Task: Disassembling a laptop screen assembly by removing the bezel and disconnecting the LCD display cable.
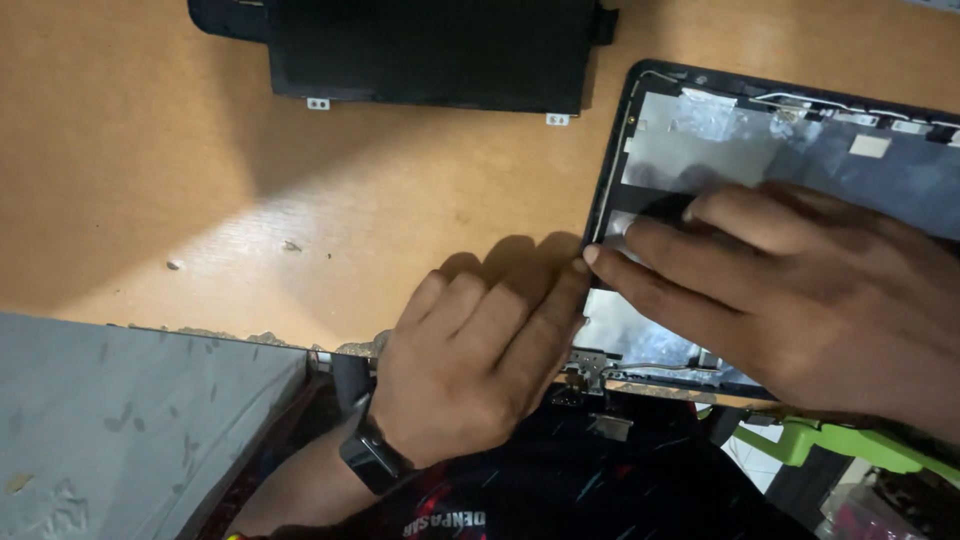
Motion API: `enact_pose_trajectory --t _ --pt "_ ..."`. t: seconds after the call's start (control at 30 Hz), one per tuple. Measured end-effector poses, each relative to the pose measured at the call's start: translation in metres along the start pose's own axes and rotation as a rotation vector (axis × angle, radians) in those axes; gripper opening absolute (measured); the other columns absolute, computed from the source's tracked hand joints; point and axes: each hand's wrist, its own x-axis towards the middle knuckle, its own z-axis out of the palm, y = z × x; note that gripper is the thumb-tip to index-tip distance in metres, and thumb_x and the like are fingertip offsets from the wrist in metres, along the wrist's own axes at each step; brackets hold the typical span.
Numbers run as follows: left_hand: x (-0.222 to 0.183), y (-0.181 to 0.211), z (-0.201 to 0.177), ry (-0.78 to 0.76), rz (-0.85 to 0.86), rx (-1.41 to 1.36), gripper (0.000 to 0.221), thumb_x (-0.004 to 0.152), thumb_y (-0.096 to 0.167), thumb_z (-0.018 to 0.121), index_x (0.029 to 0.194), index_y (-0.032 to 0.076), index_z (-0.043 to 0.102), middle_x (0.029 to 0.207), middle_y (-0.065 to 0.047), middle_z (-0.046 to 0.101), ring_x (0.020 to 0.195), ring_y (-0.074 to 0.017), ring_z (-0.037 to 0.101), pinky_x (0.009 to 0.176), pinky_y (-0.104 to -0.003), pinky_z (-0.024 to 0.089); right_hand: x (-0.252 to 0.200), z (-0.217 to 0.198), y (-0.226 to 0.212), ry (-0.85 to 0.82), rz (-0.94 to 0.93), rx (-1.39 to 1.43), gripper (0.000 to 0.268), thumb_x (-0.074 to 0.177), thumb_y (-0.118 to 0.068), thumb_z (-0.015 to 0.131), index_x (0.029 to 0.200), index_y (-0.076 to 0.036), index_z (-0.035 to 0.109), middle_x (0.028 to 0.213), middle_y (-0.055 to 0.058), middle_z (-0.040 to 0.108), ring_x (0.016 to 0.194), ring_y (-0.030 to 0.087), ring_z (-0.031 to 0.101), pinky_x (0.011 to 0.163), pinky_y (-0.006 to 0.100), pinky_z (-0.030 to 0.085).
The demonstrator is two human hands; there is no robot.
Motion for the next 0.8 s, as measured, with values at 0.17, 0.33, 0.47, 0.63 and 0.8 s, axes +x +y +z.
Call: enact_pose_trajectory --t 0.17,0.33,0.47,0.63,0.8 --pt "0.002 -0.002 -0.001 0.028 0.018 0.006 0.026 0.106 0.021 0.075 0.127 0.005 0.072 0.118 -0.009 0.069 0.077 -0.0216 0.052 0.069 -0.037 0.045 -0.005 0.011 0.000 0.037 0.032 0.055 0.045 0.102 -0.013 0.045 0.144 -0.014 0.061 0.131 0.003 0.066 0.103 0.030 0.064 0.085 0.045 0.059" --pt "0.004 -0.002 -0.002 0.024 0.003 -0.010 0.026 0.106 0.020 0.075 0.126 0.004 0.072 0.119 -0.010 0.068 0.076 -0.0235 0.051 0.071 -0.039 0.047 -0.007 0.017 0.003 0.052 0.017 0.089 0.043 0.103 -0.017 0.050 0.144 -0.013 0.060 0.128 0.004 0.066 0.101 0.030 0.064 0.083 0.046 0.059" --pt "0.007 -0.001 -0.004 0.011 -0.006 -0.008 0.024 0.106 0.019 0.074 0.126 0.004 0.072 0.120 -0.008 0.069 0.076 -0.0224 0.050 0.070 -0.037 0.045 -0.009 0.018 0.003 0.029 0.027 0.075 0.043 0.104 -0.019 0.049 0.146 -0.016 0.058 0.132 0.004 0.064 0.101 0.030 0.064 0.085 0.046 0.057" --pt "0.007 0.000 -0.004 0.015 -0.003 -0.017 0.026 0.107 0.016 0.073 0.129 0.004 0.071 0.118 -0.009 0.066 0.081 -0.0241 0.053 0.074 -0.039 0.049 -0.006 0.017 0.003 0.022 0.070 0.129 0.045 0.098 -0.016 0.059 0.143 -0.016 0.060 0.129 0.004 0.063 0.099 0.031 0.061 0.086 0.047 0.059" --pt "0.008 0.001 -0.003 0.020 -0.006 -0.003 0.022 0.106 0.014 0.073 0.127 0.007 0.073 0.110 -0.008 0.065 0.078 -0.0238 0.050 0.069 -0.039 0.044 0.000 0.005 0.015 0.081 0.068 0.404 0.040 0.086 0.005 0.061 0.124 -0.006 0.069 0.120 0.010 0.068 0.092 0.030 0.062 0.084 0.042 0.053"
